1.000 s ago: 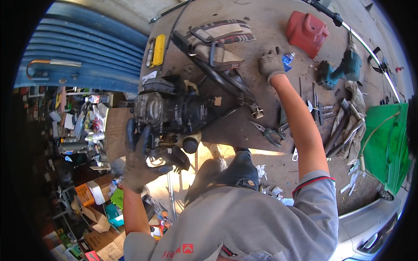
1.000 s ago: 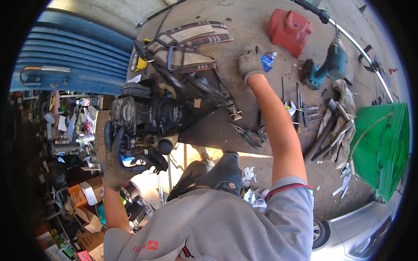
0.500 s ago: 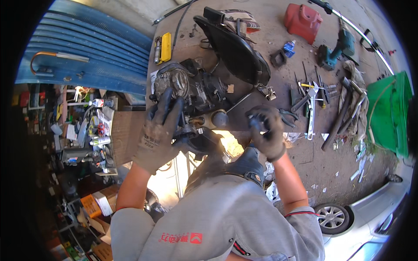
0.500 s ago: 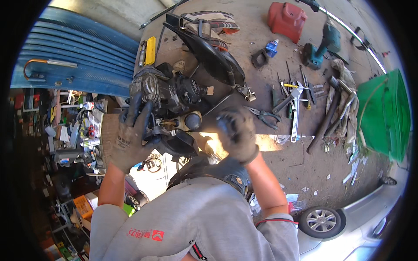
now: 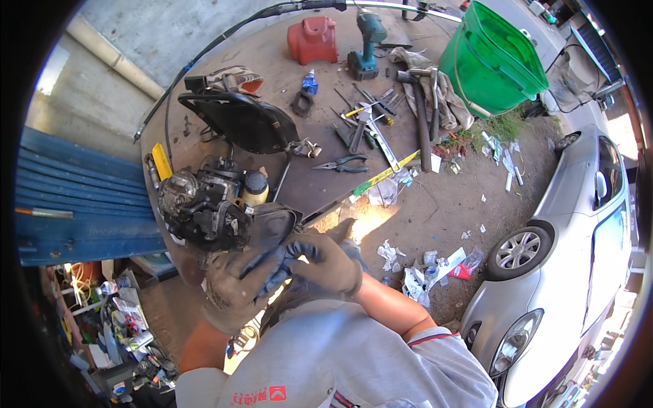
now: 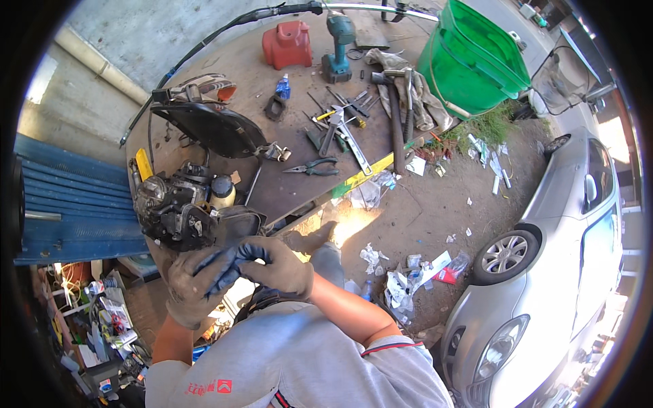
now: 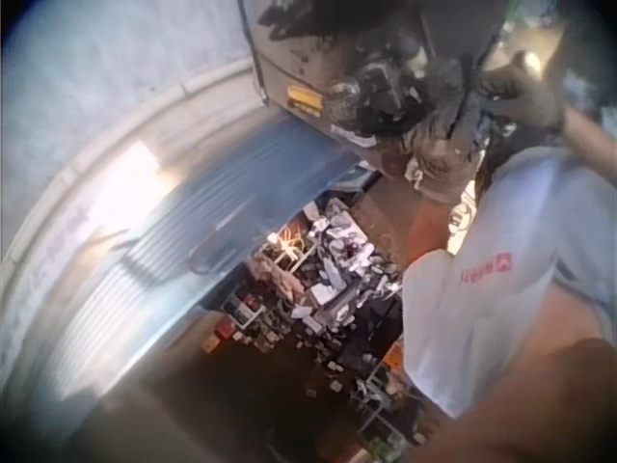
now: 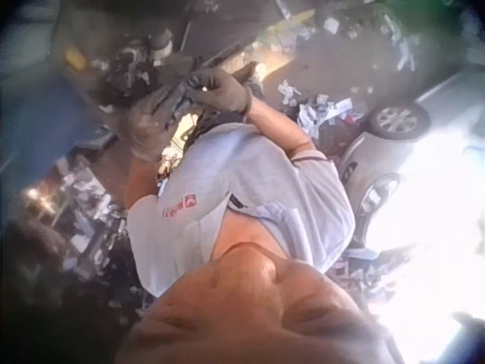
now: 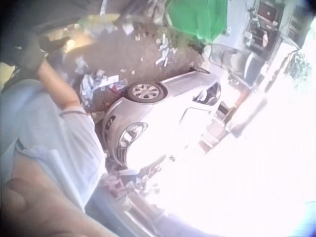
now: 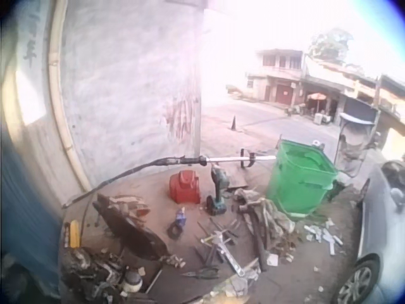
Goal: The person disassembles and reassembles a small engine on a workbench. They use a cordless impact driver to remove bolts, detach components, and then reattach parts by hand and with tools. The engine is handled throughout, with parts placed on the bench and reinstalled.
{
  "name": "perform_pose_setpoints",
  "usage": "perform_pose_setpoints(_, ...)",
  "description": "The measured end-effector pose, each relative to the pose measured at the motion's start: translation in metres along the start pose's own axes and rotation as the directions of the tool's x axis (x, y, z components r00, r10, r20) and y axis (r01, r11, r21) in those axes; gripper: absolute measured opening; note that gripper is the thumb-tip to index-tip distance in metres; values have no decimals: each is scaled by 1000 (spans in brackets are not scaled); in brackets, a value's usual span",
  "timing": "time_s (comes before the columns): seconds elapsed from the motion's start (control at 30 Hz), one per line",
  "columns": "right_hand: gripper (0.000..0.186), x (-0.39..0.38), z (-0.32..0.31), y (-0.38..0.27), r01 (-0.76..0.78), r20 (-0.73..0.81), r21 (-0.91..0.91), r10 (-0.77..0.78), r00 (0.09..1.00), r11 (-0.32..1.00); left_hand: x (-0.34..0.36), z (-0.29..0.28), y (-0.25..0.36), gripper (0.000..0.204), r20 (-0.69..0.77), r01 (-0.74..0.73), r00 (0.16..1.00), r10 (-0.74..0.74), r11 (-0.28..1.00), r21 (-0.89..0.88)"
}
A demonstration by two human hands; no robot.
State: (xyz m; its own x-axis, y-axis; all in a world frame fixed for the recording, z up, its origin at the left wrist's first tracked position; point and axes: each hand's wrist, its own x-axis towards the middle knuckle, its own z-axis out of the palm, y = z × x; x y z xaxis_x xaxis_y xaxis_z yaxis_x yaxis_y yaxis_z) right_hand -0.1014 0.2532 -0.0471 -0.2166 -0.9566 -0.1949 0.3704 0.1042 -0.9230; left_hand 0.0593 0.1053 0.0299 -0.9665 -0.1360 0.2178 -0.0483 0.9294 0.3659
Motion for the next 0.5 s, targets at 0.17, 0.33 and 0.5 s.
perform_pose_setpoints(0.17,42,-5,-40,23,-301,63,159,294,954,940,8,39,7,41,-9,81,996,-85,971,-224)
perform_pose_setpoints(0.33,26,-9,-80,23,-103,65,284,88,994,953,41,74,25,41,44,279,960,-278,921,-272)
perform_pose_setpoints(0.5,30,-1,-141,35,-49,141,18,46,989,999,79,110,44,35,-4,416,903,-430,877,-240)
